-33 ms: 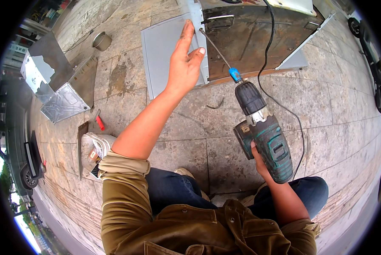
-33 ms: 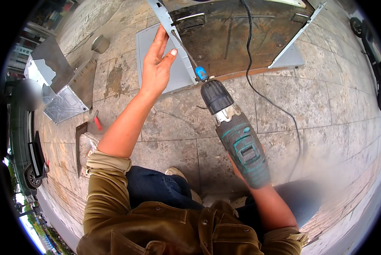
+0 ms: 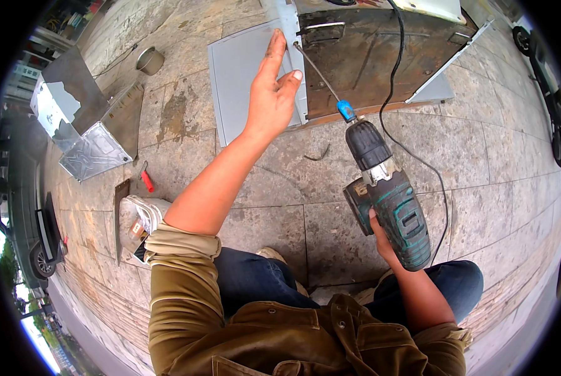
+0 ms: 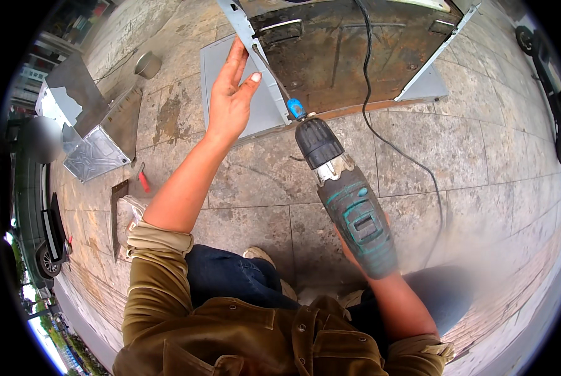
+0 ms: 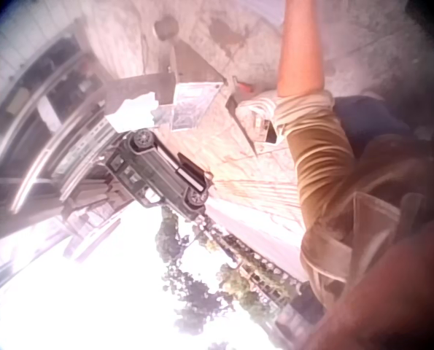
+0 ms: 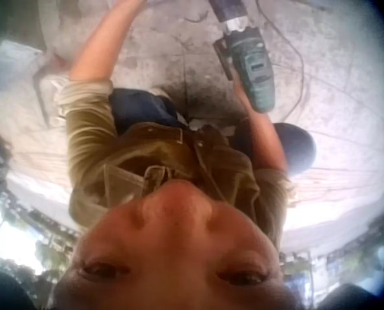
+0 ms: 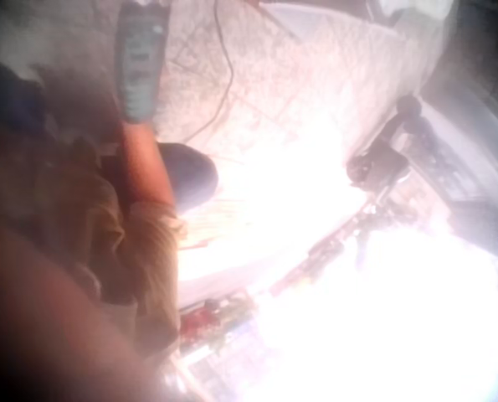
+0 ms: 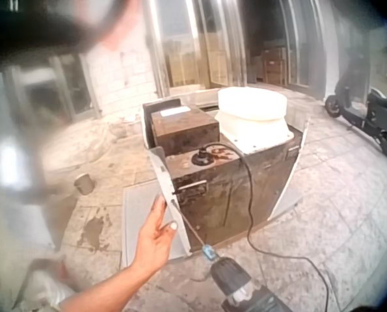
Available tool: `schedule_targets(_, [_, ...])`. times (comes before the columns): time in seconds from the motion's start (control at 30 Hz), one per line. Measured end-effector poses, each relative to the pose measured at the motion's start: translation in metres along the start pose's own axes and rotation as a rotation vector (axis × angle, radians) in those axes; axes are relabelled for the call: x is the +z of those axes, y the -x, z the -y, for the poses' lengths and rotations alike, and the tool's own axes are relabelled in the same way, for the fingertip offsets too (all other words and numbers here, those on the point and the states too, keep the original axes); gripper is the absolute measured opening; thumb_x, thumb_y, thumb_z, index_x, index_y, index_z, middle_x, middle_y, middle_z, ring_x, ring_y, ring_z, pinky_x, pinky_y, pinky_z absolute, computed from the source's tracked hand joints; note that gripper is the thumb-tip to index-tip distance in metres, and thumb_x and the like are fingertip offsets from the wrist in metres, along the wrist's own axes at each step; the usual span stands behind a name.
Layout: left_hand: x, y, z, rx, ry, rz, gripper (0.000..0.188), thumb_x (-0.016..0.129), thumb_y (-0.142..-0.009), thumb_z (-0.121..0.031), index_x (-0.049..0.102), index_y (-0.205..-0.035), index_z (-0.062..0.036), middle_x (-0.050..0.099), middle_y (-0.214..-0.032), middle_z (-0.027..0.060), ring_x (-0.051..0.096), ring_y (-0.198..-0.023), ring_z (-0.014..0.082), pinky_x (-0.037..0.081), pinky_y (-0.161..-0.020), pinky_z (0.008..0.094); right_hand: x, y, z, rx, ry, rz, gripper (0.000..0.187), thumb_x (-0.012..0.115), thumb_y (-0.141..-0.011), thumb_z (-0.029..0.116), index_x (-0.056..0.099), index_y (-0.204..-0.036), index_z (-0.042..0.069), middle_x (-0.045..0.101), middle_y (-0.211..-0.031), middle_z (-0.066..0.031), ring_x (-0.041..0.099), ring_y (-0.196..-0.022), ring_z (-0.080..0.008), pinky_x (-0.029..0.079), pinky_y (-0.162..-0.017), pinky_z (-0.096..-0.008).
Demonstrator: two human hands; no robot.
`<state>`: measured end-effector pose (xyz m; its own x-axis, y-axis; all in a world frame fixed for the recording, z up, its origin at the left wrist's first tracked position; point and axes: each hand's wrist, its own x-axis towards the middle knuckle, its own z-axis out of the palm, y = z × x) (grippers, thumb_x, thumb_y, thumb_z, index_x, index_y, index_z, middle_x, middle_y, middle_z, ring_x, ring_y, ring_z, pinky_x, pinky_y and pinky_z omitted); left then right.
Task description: The person assembles a kitchen appliance, likely a range hood, on a tiled floor. They use a cordless drill to secure screws into the metal casing and attach a filter grille to the front of the unit.
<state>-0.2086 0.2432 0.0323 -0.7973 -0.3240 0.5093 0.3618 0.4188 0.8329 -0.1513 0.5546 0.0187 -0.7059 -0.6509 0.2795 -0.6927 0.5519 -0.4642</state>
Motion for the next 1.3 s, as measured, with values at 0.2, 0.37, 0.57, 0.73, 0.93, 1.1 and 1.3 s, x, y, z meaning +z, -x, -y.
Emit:
schedule_targets(0.2, [0.0002,0.0003,-0.0019,-0.002,0.006,0.001,0.062,0.047,-0.086,0.002,0.022,-0.143,-0.0061,0.018,-0.150,0.0122,0.019,-0.138,0.0236,0.040,-0.100,0.0322,-0.0018,-0.0034,0.0005,0.012,-0.031,0.023,0.029,0.066,-0.077,0.021,0.061,-0.103,0.008,0.061,-0.100,-0.0126,0.056,-0.092,-0.0330,0.044,-0.080,-0.0418])
schedule_targets(0.37, [0.0009,0.0004,-0.0011,0.001,0.002,-0.003,0.062,0.048,-0.087,0.001,0.023,-0.142,-0.0058,0.017,-0.150,0.0122,0.019,-0.138,0.0239,0.040,-0.100,0.0324,0.0014,-0.0013,-0.0009,0.027,-0.027,-0.003,0.030,0.068,-0.074,0.019,0.062,-0.101,0.009,0.061,-0.099,-0.0119,0.057,-0.091,-0.0324,0.045,-0.079,-0.0429])
schedule_targets(0.57, [-0.0003,0.0004,-0.0004,0.013,-0.019,0.001,0.062,0.048,-0.087,0.001,0.023,-0.142,-0.0059,0.018,-0.150,0.0119,0.019,-0.138,0.0234,0.040,-0.100,0.0326,0.0000,-0.0013,0.0017,0.068,-0.037,0.017,0.030,0.067,-0.075,0.019,0.062,-0.103,0.009,0.061,-0.101,-0.0121,0.056,-0.092,-0.0325,0.044,-0.081,-0.0436])
schedule_targets(0.73, [-0.0004,0.0006,-0.0005,-0.012,0.002,-0.002,0.062,0.048,-0.087,0.001,0.023,-0.143,-0.0063,0.017,-0.150,0.0117,0.019,-0.138,0.0232,0.040,-0.100,0.0324,0.0015,-0.0006,0.0005,0.028,0.032,0.017,0.030,0.066,-0.076,0.019,0.062,-0.103,0.008,0.061,-0.100,-0.0126,0.056,-0.092,-0.0327,0.044,-0.080,-0.0433])
schedule_targets(0.93, [0.0004,0.0003,-0.0015,-0.018,0.012,0.001,0.063,0.048,-0.086,0.001,0.022,-0.143,-0.0067,0.017,-0.150,0.0116,0.019,-0.138,0.0233,0.040,-0.100,0.0323,0.0022,-0.0011,-0.0006,0.054,-0.050,-0.001,0.027,0.066,-0.076,0.017,0.061,-0.101,0.007,0.061,-0.098,-0.0131,0.056,-0.089,-0.0330,0.045,-0.078,-0.0418])
schedule_targets(1.1, [0.0004,0.0006,-0.0009,-0.020,0.023,0.001,0.063,0.048,-0.086,0.001,0.022,-0.143,-0.0070,0.017,-0.150,0.0119,0.019,-0.138,0.0232,0.040,-0.100,0.0320,0.0005,-0.0038,0.0021,0.059,-0.067,-0.002,0.028,0.066,-0.075,0.017,0.061,-0.101,0.007,0.061,-0.097,-0.0135,0.056,-0.089,-0.0336,0.045,-0.077,-0.0423])
schedule_targets(1.3, [0.0004,0.0004,-0.0004,0.001,0.008,0.003,0.062,0.048,-0.087,0.001,0.022,-0.143,-0.0062,0.017,-0.150,0.0120,0.018,-0.138,0.0233,0.040,-0.100,0.0326,0.0017,-0.0025,0.0006,0.072,-0.072,0.003,0.030,0.066,-0.075,0.016,0.061,-0.103,0.006,0.060,-0.099,-0.0143,0.056,-0.089,-0.0342,0.046,-0.078,-0.0428])
